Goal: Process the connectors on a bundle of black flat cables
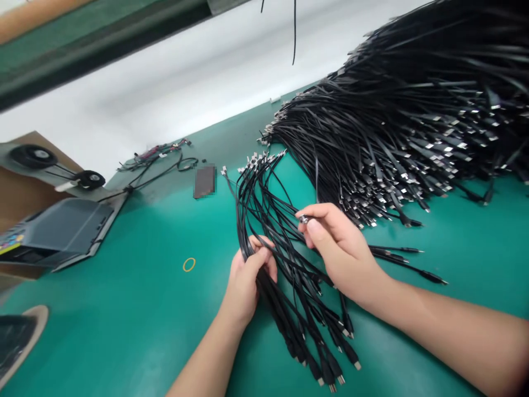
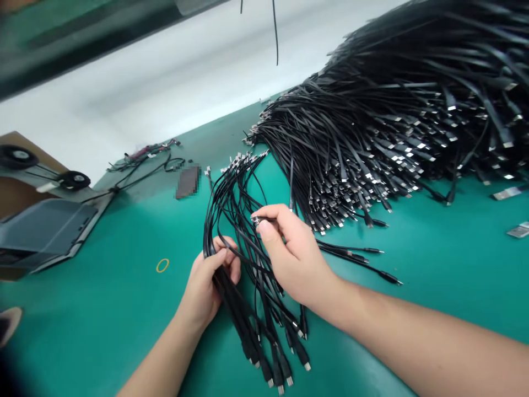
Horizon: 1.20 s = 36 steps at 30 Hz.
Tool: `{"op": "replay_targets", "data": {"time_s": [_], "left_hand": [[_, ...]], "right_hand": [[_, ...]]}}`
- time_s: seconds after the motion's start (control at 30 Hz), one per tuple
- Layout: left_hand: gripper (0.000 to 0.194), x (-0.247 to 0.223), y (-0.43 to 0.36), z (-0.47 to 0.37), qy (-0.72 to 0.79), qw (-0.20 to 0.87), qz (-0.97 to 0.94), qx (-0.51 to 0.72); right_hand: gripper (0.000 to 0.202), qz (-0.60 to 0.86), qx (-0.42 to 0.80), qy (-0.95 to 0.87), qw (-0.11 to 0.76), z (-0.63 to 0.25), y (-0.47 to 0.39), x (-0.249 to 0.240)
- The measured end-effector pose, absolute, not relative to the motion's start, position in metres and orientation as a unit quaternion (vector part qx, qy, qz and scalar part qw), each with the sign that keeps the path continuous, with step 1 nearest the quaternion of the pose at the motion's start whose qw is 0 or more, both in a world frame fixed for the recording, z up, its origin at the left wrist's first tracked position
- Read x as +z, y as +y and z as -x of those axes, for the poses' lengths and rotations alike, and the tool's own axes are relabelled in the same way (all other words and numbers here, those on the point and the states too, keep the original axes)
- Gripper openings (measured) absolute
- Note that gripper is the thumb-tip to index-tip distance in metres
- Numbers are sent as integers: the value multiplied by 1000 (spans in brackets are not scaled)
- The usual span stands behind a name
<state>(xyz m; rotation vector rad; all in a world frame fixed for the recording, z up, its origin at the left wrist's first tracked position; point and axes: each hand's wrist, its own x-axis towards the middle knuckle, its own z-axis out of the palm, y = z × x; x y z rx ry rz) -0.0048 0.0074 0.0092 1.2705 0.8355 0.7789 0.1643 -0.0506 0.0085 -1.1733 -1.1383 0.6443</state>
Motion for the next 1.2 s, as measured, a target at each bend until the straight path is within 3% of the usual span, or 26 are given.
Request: {"op": "replay_targets", "data": {"time_s": [0.2,0.37,0.47,0.67,0.87,1.07,1.2], "left_hand": [[21,13,3,2,361,664,-543,366],[24,12,2,3,369,666,-519,388],[25,7,4,4,350,670,-514,405],[19,9,3,0,332,681,-456,467],[27,13,2,2,278,725,-444,447],[32,3,5,5,330,682,-494,427],[34,-6,10,6,365,646,-517,427]], "right_hand": [[16,406,365,-640,541,-163,-58,19],[20,381,508,-598,489,-161,-62,23],[17,452,473,-598,463,-159,-58,18],[18,561,458,-469,506,-160,-42,0],[26,484,473,-524,517,-161,-51,11],[6,463,453,-625,436,-155,-58,11],[12,472,408,-646,440,-156,-57,6]]}}
